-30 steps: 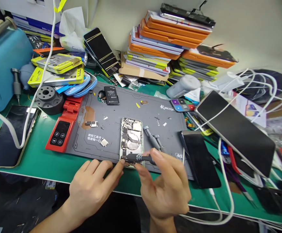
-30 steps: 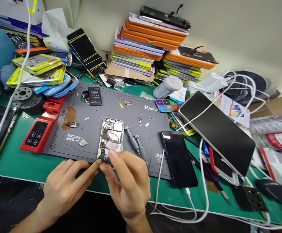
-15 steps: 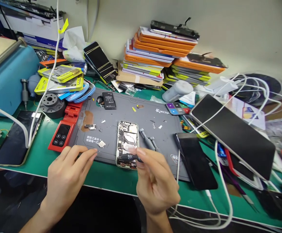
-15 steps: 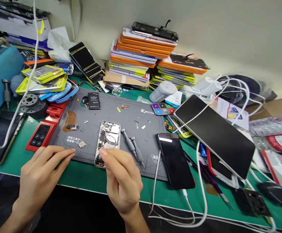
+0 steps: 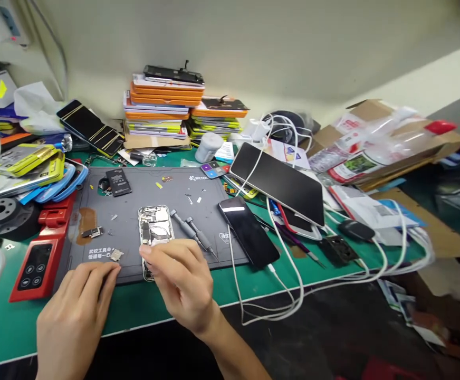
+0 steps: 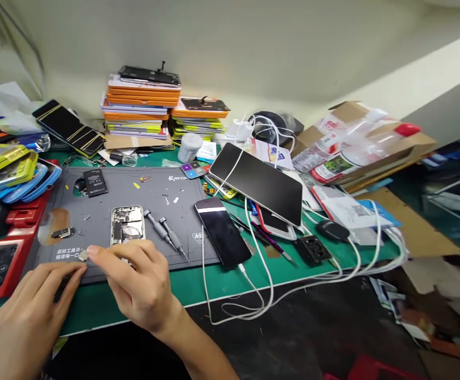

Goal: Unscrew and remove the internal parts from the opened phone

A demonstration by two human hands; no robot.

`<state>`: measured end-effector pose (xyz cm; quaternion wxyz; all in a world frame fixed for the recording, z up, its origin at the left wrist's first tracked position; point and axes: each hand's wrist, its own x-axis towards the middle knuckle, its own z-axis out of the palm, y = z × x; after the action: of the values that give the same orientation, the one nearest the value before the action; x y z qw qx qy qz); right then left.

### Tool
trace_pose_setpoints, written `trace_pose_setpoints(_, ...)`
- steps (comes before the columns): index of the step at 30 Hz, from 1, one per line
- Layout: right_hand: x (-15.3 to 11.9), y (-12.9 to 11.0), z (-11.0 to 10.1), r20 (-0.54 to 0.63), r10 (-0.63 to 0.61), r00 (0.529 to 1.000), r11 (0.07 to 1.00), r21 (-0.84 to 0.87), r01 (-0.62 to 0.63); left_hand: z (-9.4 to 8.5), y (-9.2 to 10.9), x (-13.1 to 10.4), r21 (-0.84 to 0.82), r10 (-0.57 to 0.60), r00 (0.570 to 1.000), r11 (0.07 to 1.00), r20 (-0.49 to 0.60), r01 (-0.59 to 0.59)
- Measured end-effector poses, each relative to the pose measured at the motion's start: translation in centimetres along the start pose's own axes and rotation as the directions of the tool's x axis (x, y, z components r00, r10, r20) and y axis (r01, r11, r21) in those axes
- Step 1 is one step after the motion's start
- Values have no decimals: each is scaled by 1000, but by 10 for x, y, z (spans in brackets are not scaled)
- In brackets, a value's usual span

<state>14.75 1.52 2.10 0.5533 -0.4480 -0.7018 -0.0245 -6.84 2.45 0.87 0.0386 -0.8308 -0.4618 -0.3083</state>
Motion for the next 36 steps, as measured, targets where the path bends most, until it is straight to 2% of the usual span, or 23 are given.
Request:
trace_pose_setpoints(3, -2, 3, 6, 22, -28, 999, 999, 30, 27, -4, 4, -1, -304, -179, 982, 934, 58, 188)
trace_pose_setpoints(6, -8, 4, 7, 17, -40, 999, 994, 106, 38, -10, 13, 0, -616, -356, 929, 710, 102, 341)
trace_pose_setpoints(8, -9, 7, -2, -83, 92, 992, 989, 125, -82, -10, 19, 3, -759, -410, 899, 533, 156, 375)
trace_pose_setpoints(9, -9, 10, -10, -149, 204, 968, 974, 126, -186, -8, 21, 4, -797, -405, 894, 468, 191, 382)
trace_pose_setpoints(10, -7, 14, -20, -246, 300, 922, 954, 84, -288, -6, 22, 5, -817, -386, 895, 426, 223, 388)
trace_pose_setpoints(11, -5, 20, -31, -268, 359, 894, 929, 15, -369, -4, 23, 5, -828, -366, 897, 402, 248, 392)
trace_pose_setpoints(12, -2, 27, -43, -252, 396, 883, 902, -73, -426, -1, 22, 4, -828, -358, 895, 390, 267, 403)
trace_pose_setpoints(14, 3, 43, -63, -138, 448, 883, 824, -320, -468, 4, 20, 1, -810, -356, 884, 392, 304, 436)
trace_pose_setpoints(16, 5, 58, -75, 13, 453, 891, 760, -527, -379, 6, 17, -4, -780, -330, 878, 418, 348, 466)
trace_pose_setpoints(17, 5, 65, -77, 91, 465, 881, 733, -598, -325, 6, 15, -6, -764, -303, 876, 435, 375, 477)
trace_pose_setpoints(19, 3, 71, -76, 170, 475, 863, 705, -661, -257, 5, 13, -7, -732, -246, 871, 471, 426, 492)
trace_pose_setpoints(24, -5, 62, -65, 141, 434, 890, 719, -649, -248, 1, 12, -3, -706, -188, 863, 507, 470, 495)
trace_pose_setpoints(27, -8, 54, -62, 182, 471, 863, 723, -640, -260, 1, 13, -3, -712, -195, 859, 490, 473, 503)
trace_pose_setpoints(33, 0, 53, -61, 180, 594, 784, 740, -505, -444, 4, 12, -7, -754, -276, 839, 370, 468, 542)
trace_pose_setpoints(35, 3, 51, -62, 178, 606, 775, 747, -462, -478, 5, 12, -7, -774, -284, 835, 320, 472, 547)
trace_pose_setpoints(36, 3, 49, -62, 156, 599, 785, 756, -434, -490, 4, 13, -7, -780, -284, 829, 292, 482, 554)
